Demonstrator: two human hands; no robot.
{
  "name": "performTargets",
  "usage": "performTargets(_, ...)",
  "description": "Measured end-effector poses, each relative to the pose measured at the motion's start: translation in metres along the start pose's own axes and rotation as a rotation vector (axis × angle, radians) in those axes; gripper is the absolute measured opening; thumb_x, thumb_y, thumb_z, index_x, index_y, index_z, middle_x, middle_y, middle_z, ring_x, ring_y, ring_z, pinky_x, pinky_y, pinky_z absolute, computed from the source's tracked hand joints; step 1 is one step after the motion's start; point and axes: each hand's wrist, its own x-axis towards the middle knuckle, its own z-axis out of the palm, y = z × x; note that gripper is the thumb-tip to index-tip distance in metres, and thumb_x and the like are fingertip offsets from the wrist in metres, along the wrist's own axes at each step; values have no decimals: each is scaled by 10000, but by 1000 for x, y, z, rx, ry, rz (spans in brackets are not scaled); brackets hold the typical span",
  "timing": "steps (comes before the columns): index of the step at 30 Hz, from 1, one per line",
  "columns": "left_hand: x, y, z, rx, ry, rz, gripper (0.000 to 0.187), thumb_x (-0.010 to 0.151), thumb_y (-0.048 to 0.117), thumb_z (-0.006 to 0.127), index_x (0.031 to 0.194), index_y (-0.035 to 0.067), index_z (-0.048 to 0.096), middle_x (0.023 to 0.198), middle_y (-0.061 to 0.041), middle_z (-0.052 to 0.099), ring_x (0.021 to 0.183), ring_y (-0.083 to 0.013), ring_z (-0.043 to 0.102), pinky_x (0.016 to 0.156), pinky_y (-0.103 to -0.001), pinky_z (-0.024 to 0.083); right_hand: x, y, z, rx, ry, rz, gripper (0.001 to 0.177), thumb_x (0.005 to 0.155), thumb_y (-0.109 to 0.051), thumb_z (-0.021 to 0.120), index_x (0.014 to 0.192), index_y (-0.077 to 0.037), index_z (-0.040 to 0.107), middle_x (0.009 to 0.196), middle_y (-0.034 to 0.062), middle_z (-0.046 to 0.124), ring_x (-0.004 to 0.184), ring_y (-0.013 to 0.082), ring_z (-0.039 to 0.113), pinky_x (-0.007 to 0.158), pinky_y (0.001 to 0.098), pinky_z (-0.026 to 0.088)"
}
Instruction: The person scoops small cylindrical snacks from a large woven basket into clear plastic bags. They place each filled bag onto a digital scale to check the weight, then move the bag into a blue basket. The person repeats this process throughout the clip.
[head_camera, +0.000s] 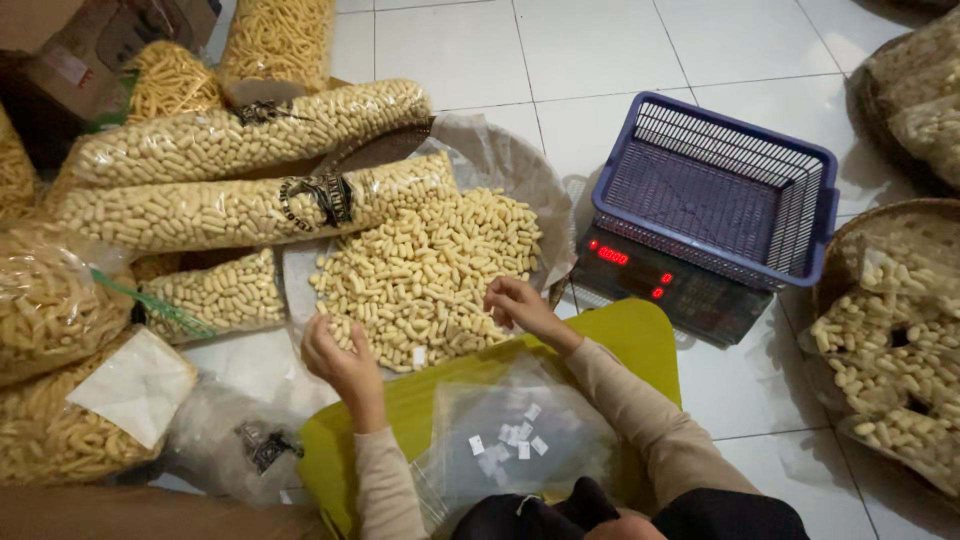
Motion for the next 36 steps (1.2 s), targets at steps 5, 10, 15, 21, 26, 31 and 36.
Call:
performTargets(5,-51,36,17,-265,-235,18,408,936,110,689,1323,39,578,1372,-143,587,1375,-355,483,1171,-544,331,6,1,26,7,-113,13,139,1011,-189,586,989,-57,621,916,16,693,630,95,669,494,242,525)
performTargets(10,-74,63,22,-438,-399,-86,485,934,247,736,1321,32,538,1382,-164,536,1339,-354,467,1153,-496,344,19,-10,49,-65,-154,-1,166,1047,-204,593,1017,-46,636,876,43,682,660,91,654,526,245,536)
performTargets(15,-59,78,23,-664,-378,-203,684,970,337,700,1484,17,381,1454,-202,439,1362,-351,455,1141,-461,375,35,-27,84,33,-223,-96,226,1072,-264,553,1086,-49,621,903,25,674,751,104,669,654,264,564)
performTargets(21,-31,90,-1,-746,-375,-330,704,985,310,630,1548,10,333,1505,-205,421,1358,-321,497,1074,-439,469,38,-52,115,192,-240,-154,256,1104,-298,510,1148,-58,585,988,20,624,830,101,658,730,251,577)
performTargets(26,8,101,-42,-557,-374,-253,537,989,104,524,1511,0,451,1467,-224,536,1331,-347,584,1065,-433,509,35,-101,142,11,-40,-376,221,1081,-223,592,1209,-44,570,1053,34,608,938,123,606,803,282,532)
performTargets(31,36,112,-66,-382,-621,-43,366,982,-28,500,1325,12,622,1225,-207,723,1122,-347,707,927,-426,562,5,-147,111,-557,361,-890,404,960,-201,701,1278,-6,546,1232,177,591,1157,326,571,998,415,460)
performTargets(36,45,126,-68,-385,-732,15,350,973,-22,545,1317,-6,609,1158,-221,733,1012,-359,742,814,-436,593,-27,-161,82,-548,171,-803,84,954,-83,704,1004,-45,648,983,92,672,929,283,666,816,385,512)
